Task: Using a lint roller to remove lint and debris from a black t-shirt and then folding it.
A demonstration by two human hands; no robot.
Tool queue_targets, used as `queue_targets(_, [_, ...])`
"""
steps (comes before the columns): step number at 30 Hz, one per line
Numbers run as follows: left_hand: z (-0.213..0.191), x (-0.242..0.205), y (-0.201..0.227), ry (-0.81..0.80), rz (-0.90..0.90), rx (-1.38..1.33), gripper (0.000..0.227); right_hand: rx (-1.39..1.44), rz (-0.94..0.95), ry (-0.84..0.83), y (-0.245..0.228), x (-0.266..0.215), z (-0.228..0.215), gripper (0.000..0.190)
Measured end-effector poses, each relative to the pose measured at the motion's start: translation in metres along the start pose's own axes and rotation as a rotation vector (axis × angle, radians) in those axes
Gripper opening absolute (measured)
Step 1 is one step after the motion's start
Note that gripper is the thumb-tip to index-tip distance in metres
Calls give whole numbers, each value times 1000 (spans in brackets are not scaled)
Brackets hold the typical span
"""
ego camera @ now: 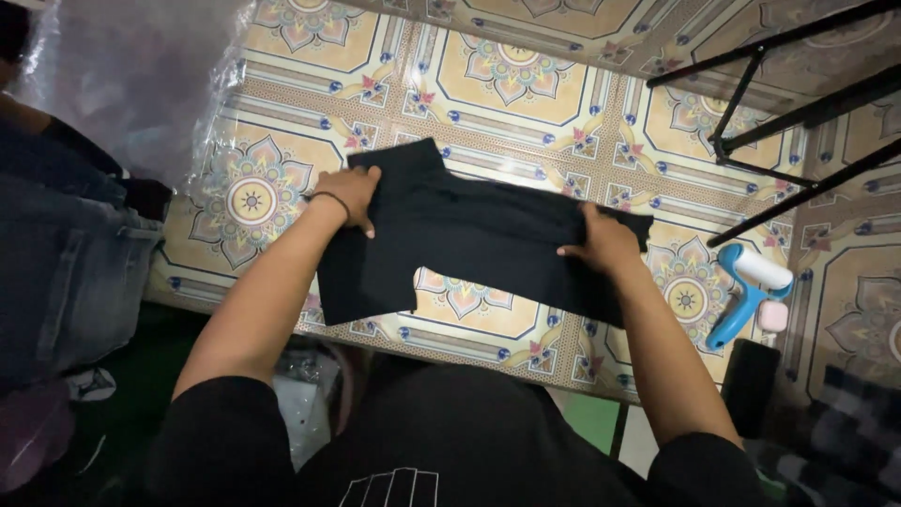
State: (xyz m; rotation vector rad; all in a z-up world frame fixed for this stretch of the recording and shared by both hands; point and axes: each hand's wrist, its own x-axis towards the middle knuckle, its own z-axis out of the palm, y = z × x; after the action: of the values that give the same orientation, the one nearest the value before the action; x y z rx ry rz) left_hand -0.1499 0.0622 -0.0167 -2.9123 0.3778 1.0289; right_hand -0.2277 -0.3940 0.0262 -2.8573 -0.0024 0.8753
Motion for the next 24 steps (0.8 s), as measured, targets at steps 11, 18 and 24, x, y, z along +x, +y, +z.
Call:
queue_targets(11, [-55, -20, 24, 31, 32, -165, 48, 91, -45, -84, 19, 13, -37, 46])
queue_targets(18, [-151, -29, 43, 137, 29, -250, 63, 221, 61, -32, 16, 1, -141, 45])
queue_targets(24, [-204, 36, 33, 823, 97, -14, 44, 96, -100, 755, 67, 30, -196, 17])
